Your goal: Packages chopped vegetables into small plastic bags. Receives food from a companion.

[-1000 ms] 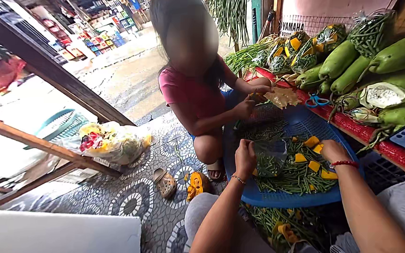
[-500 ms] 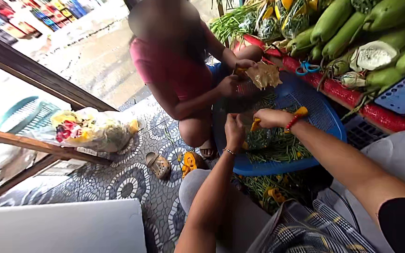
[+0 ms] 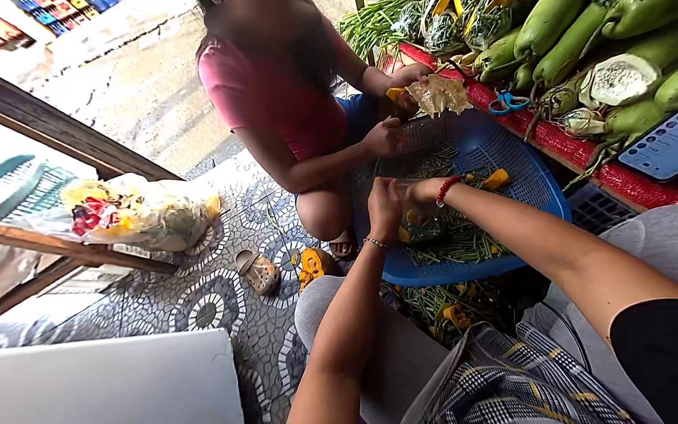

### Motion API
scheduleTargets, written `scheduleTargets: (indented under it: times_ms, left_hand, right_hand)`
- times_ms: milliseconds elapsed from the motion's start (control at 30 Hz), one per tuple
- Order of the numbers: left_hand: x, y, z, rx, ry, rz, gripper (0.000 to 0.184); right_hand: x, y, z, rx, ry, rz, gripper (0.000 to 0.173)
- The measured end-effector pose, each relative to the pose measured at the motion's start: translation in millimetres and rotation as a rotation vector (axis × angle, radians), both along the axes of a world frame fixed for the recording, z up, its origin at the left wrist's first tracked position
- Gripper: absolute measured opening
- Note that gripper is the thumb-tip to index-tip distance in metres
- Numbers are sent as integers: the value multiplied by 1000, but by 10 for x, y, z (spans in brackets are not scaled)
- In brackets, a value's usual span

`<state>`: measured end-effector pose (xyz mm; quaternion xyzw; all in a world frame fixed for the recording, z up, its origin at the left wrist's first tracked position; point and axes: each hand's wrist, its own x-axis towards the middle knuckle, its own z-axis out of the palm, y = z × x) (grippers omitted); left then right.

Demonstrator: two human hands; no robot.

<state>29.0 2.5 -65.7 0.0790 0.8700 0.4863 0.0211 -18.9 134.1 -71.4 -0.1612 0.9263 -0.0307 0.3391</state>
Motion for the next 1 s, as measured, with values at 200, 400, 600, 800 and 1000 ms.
scheduleTargets:
  times_ms: [200,400,600,800,1000]
  left_hand:
    - [-113,-16,-34,-26,7,9,28]
    - [-151,17,-67,52,54,-50,24]
    - [-88,11,-45,42,50,-41,24]
    - [-25,-87,12,21,29,-14,26]
    - [-254,-132,-59,-53,21,30,24]
  right_hand:
    - [35,173,-17,-102,75,84,20]
    - [36,210,109,-375,86,-26,19]
    - [30,25,-166,-179,20,-7,19]
    - [36,-6,-111,-112,31,-132,23]
    - [270,280,369,-453,59,-102,66]
